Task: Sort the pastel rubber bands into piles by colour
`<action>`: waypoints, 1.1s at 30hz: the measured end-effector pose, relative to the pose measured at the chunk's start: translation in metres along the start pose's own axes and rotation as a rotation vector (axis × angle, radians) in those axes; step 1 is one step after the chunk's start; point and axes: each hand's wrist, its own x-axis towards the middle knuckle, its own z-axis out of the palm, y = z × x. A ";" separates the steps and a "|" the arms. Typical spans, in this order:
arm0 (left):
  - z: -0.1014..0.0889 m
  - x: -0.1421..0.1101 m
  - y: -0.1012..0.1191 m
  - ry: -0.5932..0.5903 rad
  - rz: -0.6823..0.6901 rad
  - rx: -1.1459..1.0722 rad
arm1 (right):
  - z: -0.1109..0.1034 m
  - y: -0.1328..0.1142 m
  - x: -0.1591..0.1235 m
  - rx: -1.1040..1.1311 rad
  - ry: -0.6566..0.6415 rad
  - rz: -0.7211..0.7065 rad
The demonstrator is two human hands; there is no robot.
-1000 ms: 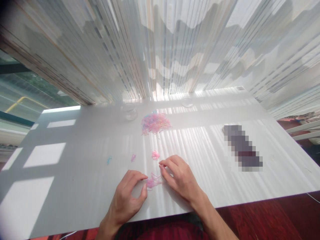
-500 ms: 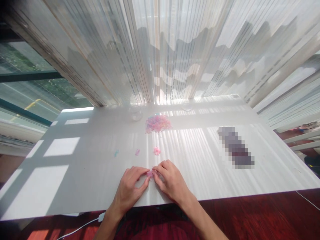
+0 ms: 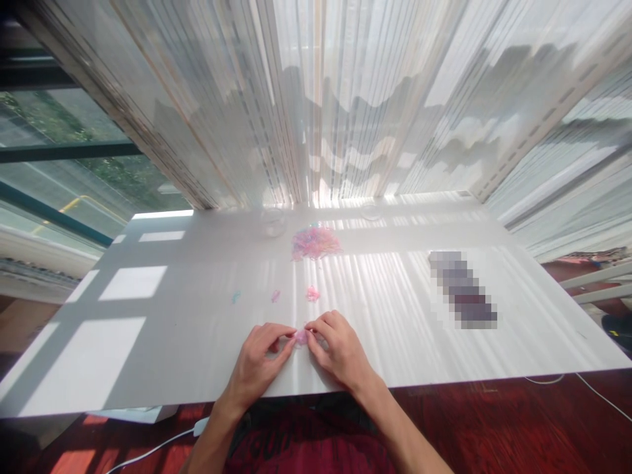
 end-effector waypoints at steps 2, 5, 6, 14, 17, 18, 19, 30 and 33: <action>0.001 -0.002 -0.002 0.014 -0.008 -0.019 | 0.001 0.001 -0.001 0.012 0.040 -0.003; 0.002 -0.004 -0.004 0.034 -0.012 -0.047 | 0.002 0.002 -0.003 0.021 0.066 -0.011; 0.001 -0.004 -0.004 0.037 -0.012 -0.058 | 0.003 0.002 -0.003 0.025 0.066 -0.012; -0.004 -0.002 -0.001 0.065 -0.043 -0.156 | 0.000 0.001 -0.001 0.055 0.008 -0.069; -0.004 -0.002 -0.001 0.076 -0.051 -0.168 | -0.002 -0.001 0.000 0.069 0.013 -0.090; -0.004 -0.001 -0.001 0.080 -0.046 -0.169 | -0.003 -0.002 0.000 0.074 0.018 -0.094; -0.004 -0.001 0.000 0.085 -0.041 -0.168 | -0.003 -0.002 0.000 0.081 0.024 -0.097; -0.003 -0.001 -0.001 0.067 -0.063 -0.174 | -0.006 0.002 0.000 0.109 0.073 -0.062; -0.003 0.000 -0.001 0.076 -0.064 -0.172 | -0.012 0.005 0.006 0.116 0.094 -0.015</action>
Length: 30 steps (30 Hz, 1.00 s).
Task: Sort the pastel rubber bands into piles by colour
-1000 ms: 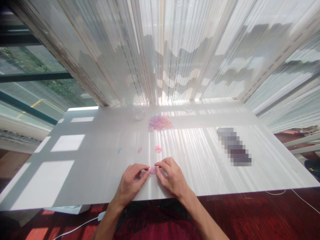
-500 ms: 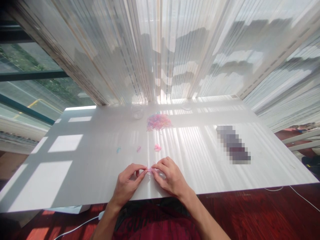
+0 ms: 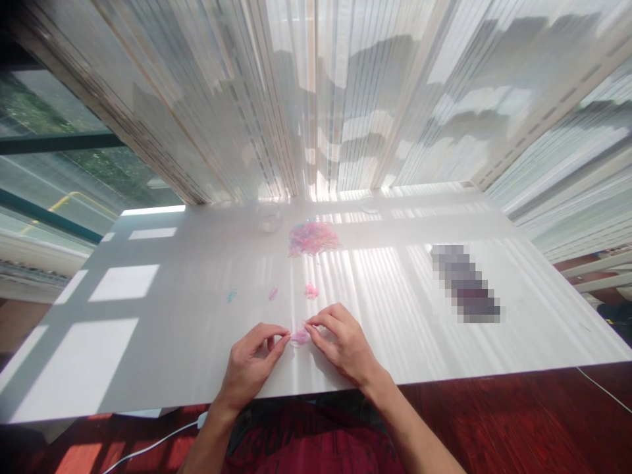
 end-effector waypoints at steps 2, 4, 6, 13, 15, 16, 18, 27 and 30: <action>0.000 0.000 0.000 0.004 0.002 0.004 | -0.005 0.003 0.007 -0.038 0.040 0.043; 0.000 0.001 0.000 0.006 0.001 0.005 | -0.008 0.007 0.016 -0.081 0.063 0.084; -0.001 0.000 0.000 0.006 -0.008 0.005 | -0.010 0.011 0.023 -0.110 0.065 0.116; -0.001 -0.001 -0.002 -0.009 -0.052 -0.025 | -0.004 0.022 0.034 -0.119 0.038 0.204; -0.002 -0.001 -0.001 -0.011 -0.061 -0.031 | -0.003 0.024 0.034 -0.102 0.023 0.221; -0.002 0.000 -0.001 -0.013 -0.066 -0.033 | -0.002 0.025 0.033 -0.094 0.016 0.229; -0.003 0.001 0.000 -0.019 -0.077 -0.038 | -0.002 0.026 0.033 -0.086 0.008 0.245; -0.005 0.003 0.002 -0.036 -0.083 -0.060 | 0.001 0.026 0.034 -0.097 0.032 0.243; -0.005 0.004 0.003 -0.033 -0.083 -0.059 | 0.002 0.027 0.034 -0.104 0.025 0.242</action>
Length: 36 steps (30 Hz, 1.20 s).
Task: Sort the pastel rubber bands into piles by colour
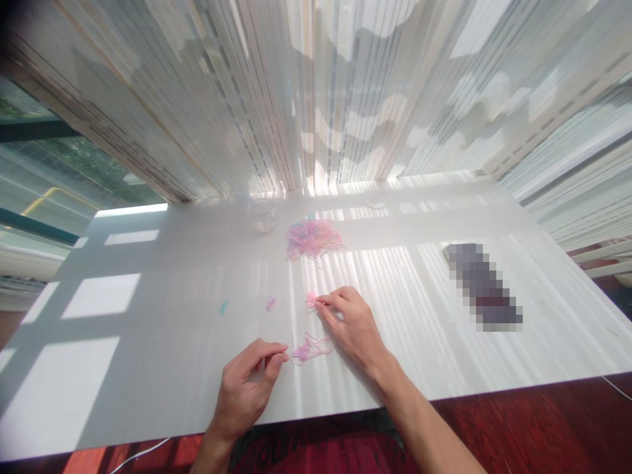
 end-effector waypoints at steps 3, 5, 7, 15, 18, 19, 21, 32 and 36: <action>0.000 0.001 0.000 -0.002 0.000 0.004 | 0.001 0.000 0.000 -0.012 -0.008 0.000; 0.000 0.001 0.000 -0.001 0.003 0.006 | 0.001 0.000 0.001 -0.024 -0.010 0.000; 0.000 0.001 0.000 0.001 0.007 0.006 | 0.001 0.000 0.001 -0.031 -0.007 0.003; 0.001 0.002 0.001 0.009 0.007 0.021 | 0.000 0.000 0.001 -0.007 0.006 0.022; 0.001 0.002 0.001 0.009 0.005 0.026 | -0.001 -0.002 0.000 -0.006 0.027 0.033; 0.001 0.002 0.001 0.010 0.007 0.027 | -0.002 -0.002 0.000 -0.007 0.037 0.034; 0.001 0.002 0.002 0.016 0.011 0.026 | -0.003 -0.004 -0.001 -0.014 0.050 0.027; 0.002 0.000 0.000 0.021 0.007 0.050 | 0.001 0.000 -0.012 -0.074 0.000 -0.118; 0.002 0.000 0.000 0.027 0.030 0.046 | 0.002 0.000 -0.011 -0.092 0.001 -0.102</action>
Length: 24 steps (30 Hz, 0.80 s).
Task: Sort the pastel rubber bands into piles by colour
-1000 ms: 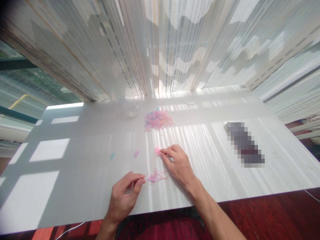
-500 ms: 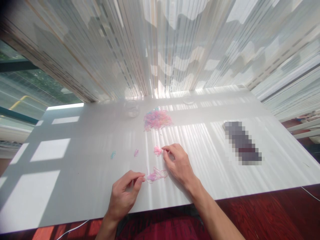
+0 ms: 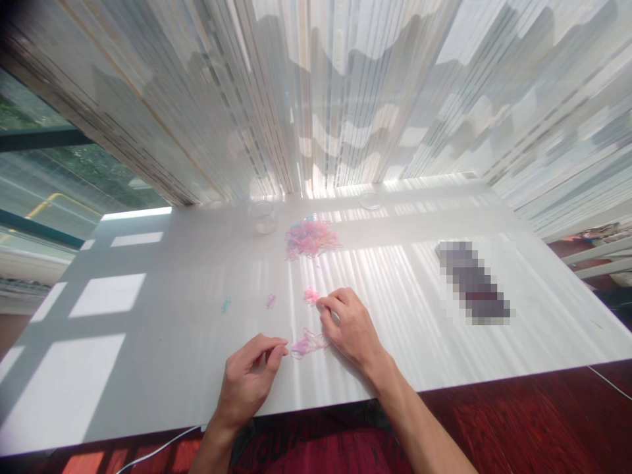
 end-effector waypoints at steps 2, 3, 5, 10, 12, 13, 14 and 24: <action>0.001 0.000 0.000 0.006 0.008 0.009 | -0.001 0.000 0.000 -0.002 0.003 0.003; 0.001 0.001 -0.001 0.015 0.012 0.025 | -0.002 -0.001 -0.001 -0.001 0.002 0.003; 0.004 0.002 -0.002 0.048 0.026 0.085 | -0.004 -0.002 -0.003 0.003 0.001 0.007; 0.014 0.001 -0.006 0.089 0.082 0.308 | -0.008 -0.009 -0.020 0.028 -0.014 -0.001; 0.014 0.001 -0.008 0.061 0.082 0.361 | -0.010 -0.012 -0.028 0.035 -0.017 -0.014; 0.013 0.002 -0.008 0.033 0.083 0.378 | -0.010 -0.013 -0.032 0.035 -0.016 -0.018; 0.012 0.003 -0.009 -0.004 0.086 0.391 | -0.010 -0.015 -0.035 0.035 -0.012 -0.019; -0.007 0.024 -0.008 -0.286 0.106 0.439 | -0.010 -0.014 -0.039 0.079 0.035 -0.014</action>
